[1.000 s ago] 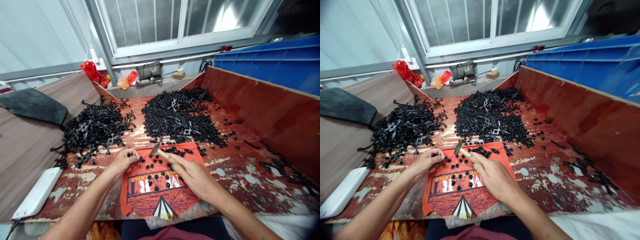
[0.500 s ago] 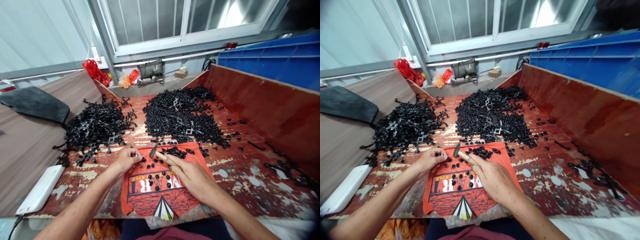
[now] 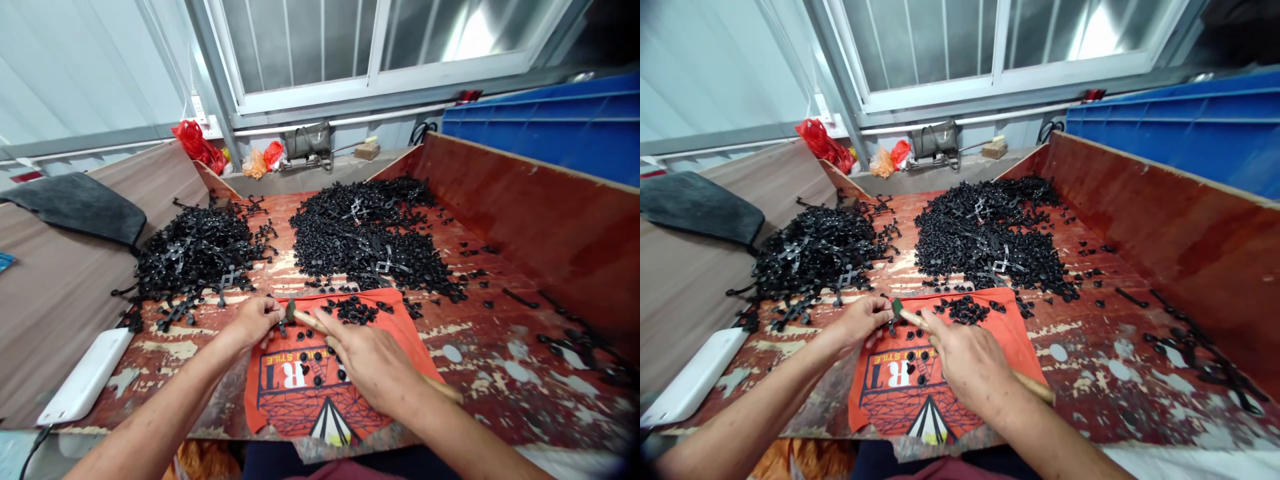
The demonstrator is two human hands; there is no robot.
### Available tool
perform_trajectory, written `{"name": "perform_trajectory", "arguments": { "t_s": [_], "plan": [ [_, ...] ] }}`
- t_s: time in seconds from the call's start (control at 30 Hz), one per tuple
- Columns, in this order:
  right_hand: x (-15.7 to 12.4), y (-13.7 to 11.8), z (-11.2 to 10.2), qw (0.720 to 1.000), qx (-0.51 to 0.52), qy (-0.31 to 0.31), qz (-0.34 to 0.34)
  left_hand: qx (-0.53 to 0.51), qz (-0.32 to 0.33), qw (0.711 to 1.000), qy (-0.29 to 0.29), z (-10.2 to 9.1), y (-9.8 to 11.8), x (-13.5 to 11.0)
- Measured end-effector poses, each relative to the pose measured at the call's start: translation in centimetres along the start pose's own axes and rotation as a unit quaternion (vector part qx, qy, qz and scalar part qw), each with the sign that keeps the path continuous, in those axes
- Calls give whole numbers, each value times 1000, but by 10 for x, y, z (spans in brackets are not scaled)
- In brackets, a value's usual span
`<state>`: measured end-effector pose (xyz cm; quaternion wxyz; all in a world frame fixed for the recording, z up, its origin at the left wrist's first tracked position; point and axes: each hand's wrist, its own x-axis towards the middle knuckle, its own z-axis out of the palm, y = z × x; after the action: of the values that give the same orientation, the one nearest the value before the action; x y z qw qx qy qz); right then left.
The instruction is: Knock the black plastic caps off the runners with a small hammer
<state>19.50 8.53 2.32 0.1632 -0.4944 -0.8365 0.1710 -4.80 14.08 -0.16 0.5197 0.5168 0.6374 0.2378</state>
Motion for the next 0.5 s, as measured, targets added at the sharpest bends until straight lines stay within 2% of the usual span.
{"name": "perform_trajectory", "arguments": {
  "t_s": [0.13,0.3,0.43,0.5],
  "plan": [
    [3,-4,-6,999,5,36,-15,-3,-7,1000,3,0,-2,0],
    [4,-6,-9,1000,-21,-20,-7,-10,-18,1000,14,1,-4,-2],
    [5,-5,-10,999,13,33,-3,-18,-15,1000,14,3,-3,-2],
    [5,-4,-9,1000,-11,15,8,-19,-16,1000,13,4,-2,-3]
  ]
}}
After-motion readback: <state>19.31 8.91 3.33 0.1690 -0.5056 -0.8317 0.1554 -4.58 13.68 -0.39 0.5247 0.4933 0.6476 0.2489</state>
